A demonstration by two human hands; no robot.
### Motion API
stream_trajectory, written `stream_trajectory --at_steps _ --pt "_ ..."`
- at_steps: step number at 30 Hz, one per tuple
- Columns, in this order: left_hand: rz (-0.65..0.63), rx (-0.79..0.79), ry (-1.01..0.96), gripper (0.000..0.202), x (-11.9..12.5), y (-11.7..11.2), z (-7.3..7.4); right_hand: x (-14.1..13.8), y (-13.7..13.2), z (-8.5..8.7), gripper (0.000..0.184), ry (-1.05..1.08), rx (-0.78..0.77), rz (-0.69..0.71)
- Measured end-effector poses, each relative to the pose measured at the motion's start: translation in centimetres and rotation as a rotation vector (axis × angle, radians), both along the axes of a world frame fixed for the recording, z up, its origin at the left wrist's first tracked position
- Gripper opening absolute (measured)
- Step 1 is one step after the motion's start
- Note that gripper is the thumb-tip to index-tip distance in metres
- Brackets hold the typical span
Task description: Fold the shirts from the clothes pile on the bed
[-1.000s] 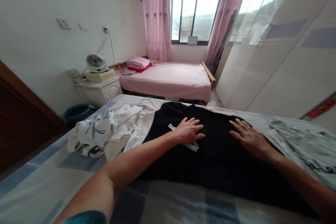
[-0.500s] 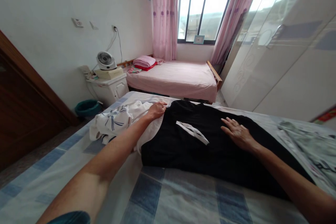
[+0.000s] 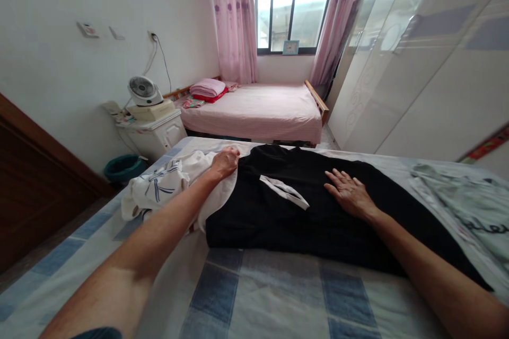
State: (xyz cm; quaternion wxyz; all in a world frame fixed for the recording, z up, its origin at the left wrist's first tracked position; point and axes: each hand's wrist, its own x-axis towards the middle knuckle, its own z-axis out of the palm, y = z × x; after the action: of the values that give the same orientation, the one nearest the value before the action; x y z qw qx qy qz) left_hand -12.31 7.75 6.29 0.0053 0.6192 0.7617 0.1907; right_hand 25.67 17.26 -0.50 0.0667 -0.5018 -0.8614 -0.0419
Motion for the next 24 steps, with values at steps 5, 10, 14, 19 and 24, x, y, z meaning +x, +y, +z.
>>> stream_trajectory --at_steps 5,10,14,19,24 --pt "-0.288 -0.043 -0.085 0.025 2.8 -7.1 1.5 -0.7 -1.6 2.0 0.053 0.302 -0.046 0.095" --pt "-0.326 -0.138 -0.106 0.032 5.0 -10.1 -0.2 -3.4 -6.6 4.9 0.05 0.383 -0.226 0.318" --pt "-0.318 -0.038 0.018 0.039 5.8 -8.9 -1.5 -5.4 -9.5 4.9 0.065 0.268 -0.34 0.281" --pt "-0.354 0.04 0.215 0.026 5.9 -7.9 -3.0 -6.4 -9.7 3.4 0.036 0.318 -0.25 0.183" --pt "-0.267 -0.018 -0.032 0.028 5.6 -7.0 -2.7 -6.7 -9.2 3.2 0.038 0.376 -0.257 0.123"
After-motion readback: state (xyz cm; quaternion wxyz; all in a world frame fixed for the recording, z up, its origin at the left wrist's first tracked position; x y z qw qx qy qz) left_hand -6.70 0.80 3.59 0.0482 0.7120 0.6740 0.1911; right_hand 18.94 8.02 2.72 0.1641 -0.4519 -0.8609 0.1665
